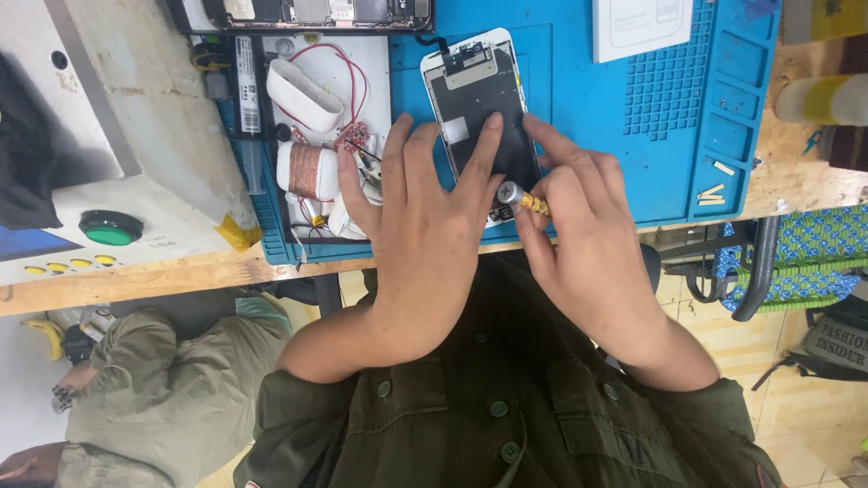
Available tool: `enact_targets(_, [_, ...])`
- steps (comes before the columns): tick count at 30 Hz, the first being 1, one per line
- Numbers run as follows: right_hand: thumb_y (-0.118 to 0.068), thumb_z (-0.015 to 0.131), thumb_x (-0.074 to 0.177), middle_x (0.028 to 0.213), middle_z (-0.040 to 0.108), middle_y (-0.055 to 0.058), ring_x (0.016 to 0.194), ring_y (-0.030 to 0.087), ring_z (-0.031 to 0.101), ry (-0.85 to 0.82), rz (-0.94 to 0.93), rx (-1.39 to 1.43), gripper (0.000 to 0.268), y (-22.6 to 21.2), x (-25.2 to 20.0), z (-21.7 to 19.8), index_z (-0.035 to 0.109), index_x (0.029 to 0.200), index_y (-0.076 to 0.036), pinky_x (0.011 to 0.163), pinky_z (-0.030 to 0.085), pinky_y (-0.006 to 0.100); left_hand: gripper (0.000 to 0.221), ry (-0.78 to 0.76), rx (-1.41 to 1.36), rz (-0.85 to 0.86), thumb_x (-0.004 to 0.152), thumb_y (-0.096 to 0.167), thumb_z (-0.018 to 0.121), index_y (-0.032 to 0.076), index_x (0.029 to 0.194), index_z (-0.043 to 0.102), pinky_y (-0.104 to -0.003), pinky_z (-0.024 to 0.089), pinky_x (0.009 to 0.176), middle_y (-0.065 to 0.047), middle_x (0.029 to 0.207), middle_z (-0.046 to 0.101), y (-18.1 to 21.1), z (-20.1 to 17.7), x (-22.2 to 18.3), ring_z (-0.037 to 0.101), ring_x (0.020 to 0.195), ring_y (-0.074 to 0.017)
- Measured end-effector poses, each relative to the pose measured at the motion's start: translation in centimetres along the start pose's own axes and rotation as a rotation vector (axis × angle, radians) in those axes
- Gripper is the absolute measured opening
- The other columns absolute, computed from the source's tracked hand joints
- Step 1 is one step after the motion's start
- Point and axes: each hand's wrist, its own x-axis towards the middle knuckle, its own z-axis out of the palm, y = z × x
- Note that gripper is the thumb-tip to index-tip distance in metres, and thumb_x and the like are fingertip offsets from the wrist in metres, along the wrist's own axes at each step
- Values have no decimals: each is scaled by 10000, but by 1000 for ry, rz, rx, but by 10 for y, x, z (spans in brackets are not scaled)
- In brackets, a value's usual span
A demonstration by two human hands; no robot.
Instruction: Repairing a smartphone screen by removing and installing small components using a screwdriver
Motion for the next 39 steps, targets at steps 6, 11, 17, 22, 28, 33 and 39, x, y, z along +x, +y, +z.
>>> enact_targets(6, [-34,594,1140,1591,598,289,1197,414,545,-22,14,45,289,-1,31,-9,396,930,-35,1040,483,495,674,-48,89,-76,1146,460,948,359,1642,504,-625,274,1265,-164,1537,650,3,2,0,623,1505,-349])
enact_targets(11, [-27,556,1161,1641,574,232,1260,426,584,-158,53,78,199,4,58,-22,454,995,11,1012,453,504,667,-128,-21,-55,1115,493,897,292,1639,536,-663,324,1234,-195,1646,548,2,4,0,491,1579,-356])
enact_targets(17, [-45,535,1204,891,442,15,1261,210,675,-206,229,144,455,3,76,-27,517,1658,-73,1023,477,331,725,-188,-42,-29,1157,546,892,306,1671,441,-662,373,1232,-138,1729,474,-3,8,-6,516,1612,-318])
enact_targets(22, [47,546,1185,1541,638,118,1285,276,695,-240,155,111,204,5,85,-32,460,1039,-65,971,484,394,631,-152,-50,-8,1199,472,865,300,1653,462,-612,369,1227,-137,1709,520,-9,7,-5,572,1587,-288])
enact_targets(28, [20,568,1235,1248,577,115,1255,243,640,-222,161,161,152,11,93,-32,459,1189,-76,1062,460,406,668,-189,-54,0,1212,511,842,319,1686,411,-631,339,1249,-141,1739,478,-9,9,-6,538,1616,-290])
enact_targets(33, [63,543,1213,1495,676,197,1256,261,625,-177,155,240,418,13,96,-28,278,938,-107,1109,470,410,707,-209,-54,10,1219,535,852,340,1702,374,-641,356,1260,-147,1749,454,-10,10,-7,520,1628,-305])
enact_targets(39, [78,624,1183,1443,689,180,1278,248,666,-132,202,302,496,20,96,-20,262,915,-130,1120,519,377,671,-227,-46,9,1231,483,805,362,1706,346,-632,361,1255,-144,1759,440,-10,10,-7,529,1638,-291])
